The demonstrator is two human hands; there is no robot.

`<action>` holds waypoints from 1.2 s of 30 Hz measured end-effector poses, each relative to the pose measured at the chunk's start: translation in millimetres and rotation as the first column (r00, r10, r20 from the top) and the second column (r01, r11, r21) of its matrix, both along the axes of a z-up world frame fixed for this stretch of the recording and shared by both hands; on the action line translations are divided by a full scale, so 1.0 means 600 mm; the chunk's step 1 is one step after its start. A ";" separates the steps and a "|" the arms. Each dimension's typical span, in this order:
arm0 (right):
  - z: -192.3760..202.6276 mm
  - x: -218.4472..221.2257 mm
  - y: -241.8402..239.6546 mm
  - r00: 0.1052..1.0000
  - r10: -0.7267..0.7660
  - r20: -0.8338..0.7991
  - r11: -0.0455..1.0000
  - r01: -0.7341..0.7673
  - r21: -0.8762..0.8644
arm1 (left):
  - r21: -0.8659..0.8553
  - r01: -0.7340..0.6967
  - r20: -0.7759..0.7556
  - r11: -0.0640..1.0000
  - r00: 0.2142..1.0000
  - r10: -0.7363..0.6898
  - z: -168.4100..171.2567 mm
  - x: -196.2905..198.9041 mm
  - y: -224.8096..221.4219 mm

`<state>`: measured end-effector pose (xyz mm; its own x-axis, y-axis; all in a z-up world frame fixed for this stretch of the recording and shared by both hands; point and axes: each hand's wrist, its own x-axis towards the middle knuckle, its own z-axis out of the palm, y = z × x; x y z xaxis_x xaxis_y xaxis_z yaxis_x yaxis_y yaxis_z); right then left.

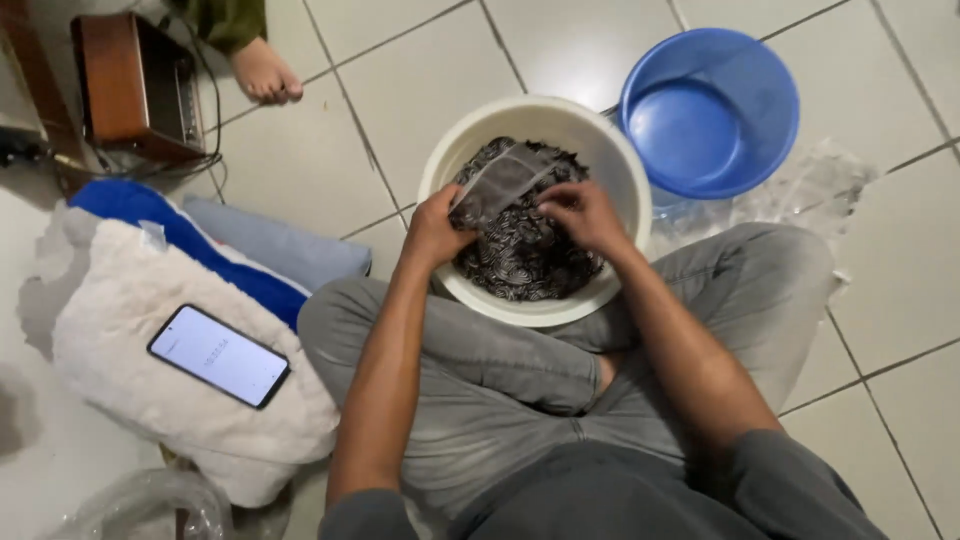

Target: Packaging small ring-shaped snacks into plastic bags using a scoop while sitting on the floor.

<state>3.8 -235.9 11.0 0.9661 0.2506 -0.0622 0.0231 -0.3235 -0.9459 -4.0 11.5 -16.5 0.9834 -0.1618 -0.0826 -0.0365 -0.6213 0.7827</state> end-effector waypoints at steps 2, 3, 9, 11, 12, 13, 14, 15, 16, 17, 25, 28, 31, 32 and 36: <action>-0.003 -0.007 -0.005 0.998 -0.055 -0.015 0.997 0.055 0.054 | -0.013 -0.007 0.005 1.000 1.000 0.007 -0.012 0.002 0.005; -0.004 -0.011 -0.012 0.993 -0.117 -0.023 0.988 0.119 0.102 | -0.030 -0.006 0.020 1.000 1.000 0.006 -0.018 0.003 0.004; -0.018 0.003 -0.026 0.939 -0.339 0.056 0.868 0.289 0.403 | -0.024 0.022 0.076 0.999 0.997 -0.020 -0.021 0.007 0.001; -0.004 -0.003 -0.019 0.920 -0.375 0.111 0.850 0.293 0.438 | -0.028 0.046 0.065 0.999 0.997 -0.044 -0.018 0.007 0.002; 0.003 -0.006 -0.016 0.896 -0.413 0.164 0.829 0.295 0.476 | -0.030 0.071 0.055 0.997 0.996 -0.070 -0.016 0.007 0.002; 0.006 -0.006 -0.009 0.896 -0.412 0.164 0.829 0.294 0.475 | -0.031 0.070 0.054 0.997 0.996 -0.069 -0.023 0.010 0.002; 0.009 -0.008 -0.003 0.884 -0.400 0.243 0.847 0.256 0.466 | 0.007 0.083 0.059 0.997 0.995 -0.083 -0.030 0.011 0.002; 0.012 -0.010 0.004 0.865 -0.386 0.320 0.864 0.218 0.453 | 0.046 0.095 0.062 0.994 0.993 -0.097 -0.038 0.012 0.001; 0.007 -0.009 -0.002 0.867 -0.385 0.317 0.864 0.219 0.453 | 0.046 0.094 0.059 0.995 0.994 -0.097 -0.037 0.010 0.001; 0.001 -0.008 -0.007 0.866 -0.288 0.408 0.938 0.171 0.300 | 0.046 0.116 0.056 0.992 0.991 -0.118 -0.035 0.008 0.000; -0.010 -0.001 -0.026 0.837 -0.303 0.456 0.945 0.201 0.258 | 0.001 0.106 0.046 0.994 0.993 -0.106 -0.027 0.004 0.001; -0.017 0.001 -0.027 0.882 -0.327 0.339 0.942 0.274 0.194 | -0.135 0.058 -0.003 0.989 0.998 -0.059 0.002 0.002 -0.004; -0.003 -0.013 0.000 0.991 0.050 0.127 0.961 -0.013 -0.277 | -0.288 0.023 -0.008 0.957 1.000 -0.027 0.013 0.004 -0.004; -0.014 -0.019 0.012 0.976 0.206 0.068 0.825 -0.136 -0.548 | -0.307 -0.004 -0.022 0.952 1.000 -0.003 0.008 0.003 -0.005; -0.156 -0.042 0.056 0.896 0.439 0.073 0.381 -0.112 -0.918 | -0.311 0.013 0.010 0.950 1.000 -0.011 0.001 0.006 -0.002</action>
